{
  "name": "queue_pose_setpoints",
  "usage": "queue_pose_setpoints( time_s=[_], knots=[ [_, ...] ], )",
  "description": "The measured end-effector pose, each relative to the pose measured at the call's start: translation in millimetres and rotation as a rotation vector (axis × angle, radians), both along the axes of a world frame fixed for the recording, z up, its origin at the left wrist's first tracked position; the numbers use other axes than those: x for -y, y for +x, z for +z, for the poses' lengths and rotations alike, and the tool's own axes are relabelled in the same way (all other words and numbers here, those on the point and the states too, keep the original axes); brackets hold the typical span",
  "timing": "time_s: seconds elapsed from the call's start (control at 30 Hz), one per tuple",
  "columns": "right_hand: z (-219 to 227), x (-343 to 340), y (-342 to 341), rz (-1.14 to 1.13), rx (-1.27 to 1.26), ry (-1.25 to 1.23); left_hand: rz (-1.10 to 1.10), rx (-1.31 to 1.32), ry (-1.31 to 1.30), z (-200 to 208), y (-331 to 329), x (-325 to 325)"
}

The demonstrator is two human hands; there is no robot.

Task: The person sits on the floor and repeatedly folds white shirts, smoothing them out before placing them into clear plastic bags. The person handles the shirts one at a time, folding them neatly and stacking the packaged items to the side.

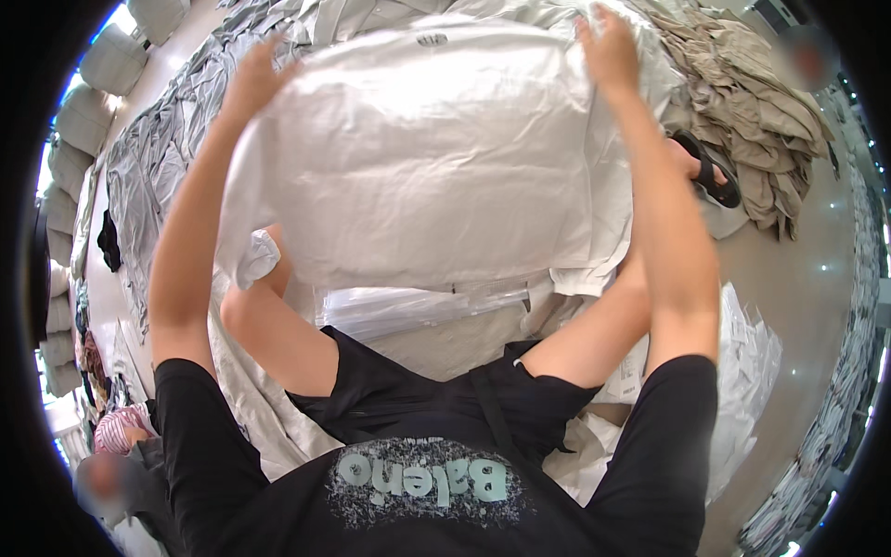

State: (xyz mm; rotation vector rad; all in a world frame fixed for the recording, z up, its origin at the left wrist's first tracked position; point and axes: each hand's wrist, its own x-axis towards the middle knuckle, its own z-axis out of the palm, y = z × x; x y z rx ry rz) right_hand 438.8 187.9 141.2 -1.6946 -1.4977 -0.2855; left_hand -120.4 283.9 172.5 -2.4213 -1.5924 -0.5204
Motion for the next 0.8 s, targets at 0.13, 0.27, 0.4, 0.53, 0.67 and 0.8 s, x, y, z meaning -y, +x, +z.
queue_pose_setpoints(
  time_s=[0.13, 0.27, 0.4, 0.53, 0.67, 0.8],
  knots=[
    [-167, 94, -94, 0.27, 0.397, -0.291, -0.032, -0.36, -0.402, -108, -41, 119],
    [-239, 182, -90, 0.26, 0.391, -0.581, 0.276, -0.326, -0.686, -105, -75, 174],
    [-189, 167, -94, 0.291, 0.327, -1.124, 0.396, 0.018, -0.789, -87, -152, 183],
    [-187, 79, -153, 0.451, 0.077, -0.741, 0.462, 0.319, -1.058, -82, -188, 177],
    [-225, -31, -258, 0.476, -0.082, -0.204, 0.293, 0.908, -0.948, -68, -161, 184],
    [-269, -55, -336, 0.284, 0.06, -0.45, 0.267, 1.014, -0.897, -7, -140, 184]
  ],
)
